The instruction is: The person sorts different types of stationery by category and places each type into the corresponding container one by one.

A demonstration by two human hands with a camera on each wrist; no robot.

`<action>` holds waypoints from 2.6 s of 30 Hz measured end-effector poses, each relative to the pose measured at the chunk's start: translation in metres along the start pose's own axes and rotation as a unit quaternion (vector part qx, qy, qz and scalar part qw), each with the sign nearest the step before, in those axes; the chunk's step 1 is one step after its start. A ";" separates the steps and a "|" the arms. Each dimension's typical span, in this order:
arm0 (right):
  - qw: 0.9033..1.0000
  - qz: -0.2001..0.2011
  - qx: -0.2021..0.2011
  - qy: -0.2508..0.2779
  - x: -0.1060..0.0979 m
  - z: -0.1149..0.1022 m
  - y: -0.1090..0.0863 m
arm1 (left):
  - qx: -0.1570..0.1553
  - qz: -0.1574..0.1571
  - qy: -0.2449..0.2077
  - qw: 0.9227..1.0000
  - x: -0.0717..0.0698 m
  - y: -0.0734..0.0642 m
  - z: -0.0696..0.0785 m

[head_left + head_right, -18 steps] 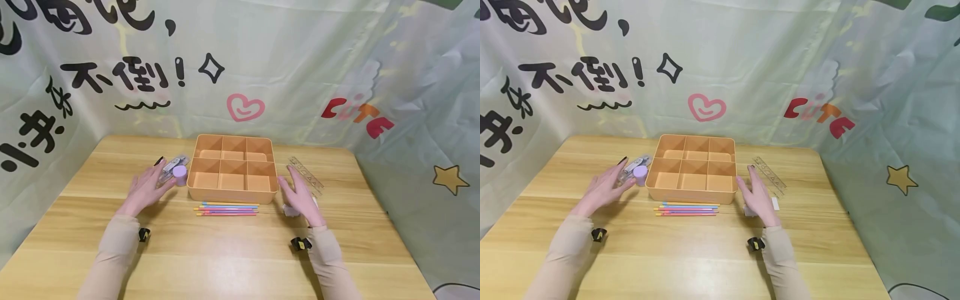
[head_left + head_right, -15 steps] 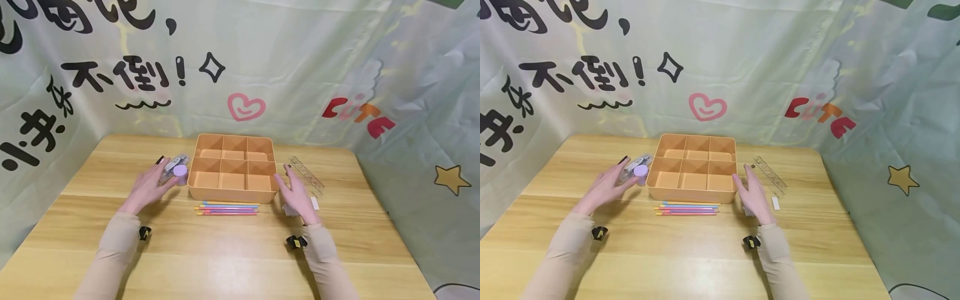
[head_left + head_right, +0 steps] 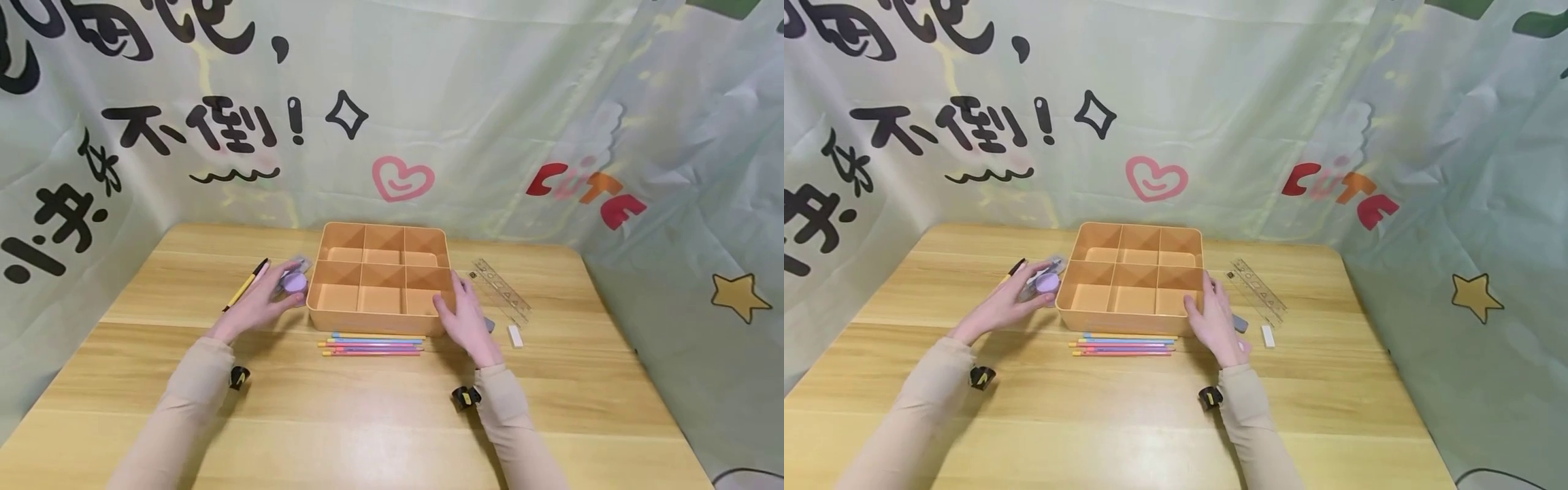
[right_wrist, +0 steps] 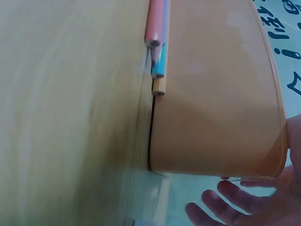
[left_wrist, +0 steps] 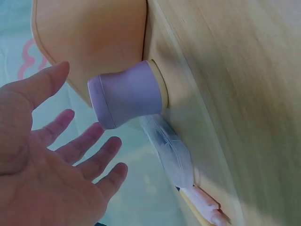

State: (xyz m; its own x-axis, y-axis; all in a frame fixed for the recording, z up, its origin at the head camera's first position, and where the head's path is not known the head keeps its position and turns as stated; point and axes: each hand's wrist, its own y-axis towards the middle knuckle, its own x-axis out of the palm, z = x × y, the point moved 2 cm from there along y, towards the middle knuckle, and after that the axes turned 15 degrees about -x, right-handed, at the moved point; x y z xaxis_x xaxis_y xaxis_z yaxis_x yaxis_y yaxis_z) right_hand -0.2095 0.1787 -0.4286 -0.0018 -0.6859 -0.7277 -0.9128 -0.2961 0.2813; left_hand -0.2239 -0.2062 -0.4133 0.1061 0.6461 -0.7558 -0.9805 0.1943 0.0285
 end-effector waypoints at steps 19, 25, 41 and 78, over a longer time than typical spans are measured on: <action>0.999 -0.046 -0.017 0.015 0.004 0.000 0.001 | -0.018 -0.019 0.048 0.998 0.000 0.014 0.014; 0.999 -0.047 -0.012 0.012 0.003 0.001 0.000 | -0.019 -0.015 0.055 0.998 -0.002 0.016 0.015; 0.998 -0.054 0.000 0.013 0.006 0.002 0.000 | -0.033 -0.013 0.058 0.998 -0.004 0.014 0.012; 0.998 -0.057 0.003 0.016 0.007 0.001 -0.001 | 0.048 0.099 0.066 0.992 -0.030 -0.017 0.090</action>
State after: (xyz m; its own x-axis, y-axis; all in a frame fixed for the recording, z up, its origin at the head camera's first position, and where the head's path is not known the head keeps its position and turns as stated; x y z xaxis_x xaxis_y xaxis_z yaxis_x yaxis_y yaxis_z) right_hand -0.2094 0.1753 -0.4344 0.1147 -0.6692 -0.7342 -0.9087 -0.3694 0.1947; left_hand -0.1958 -0.1623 -0.3324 -0.1149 0.5782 -0.8078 -0.9593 0.1467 0.2414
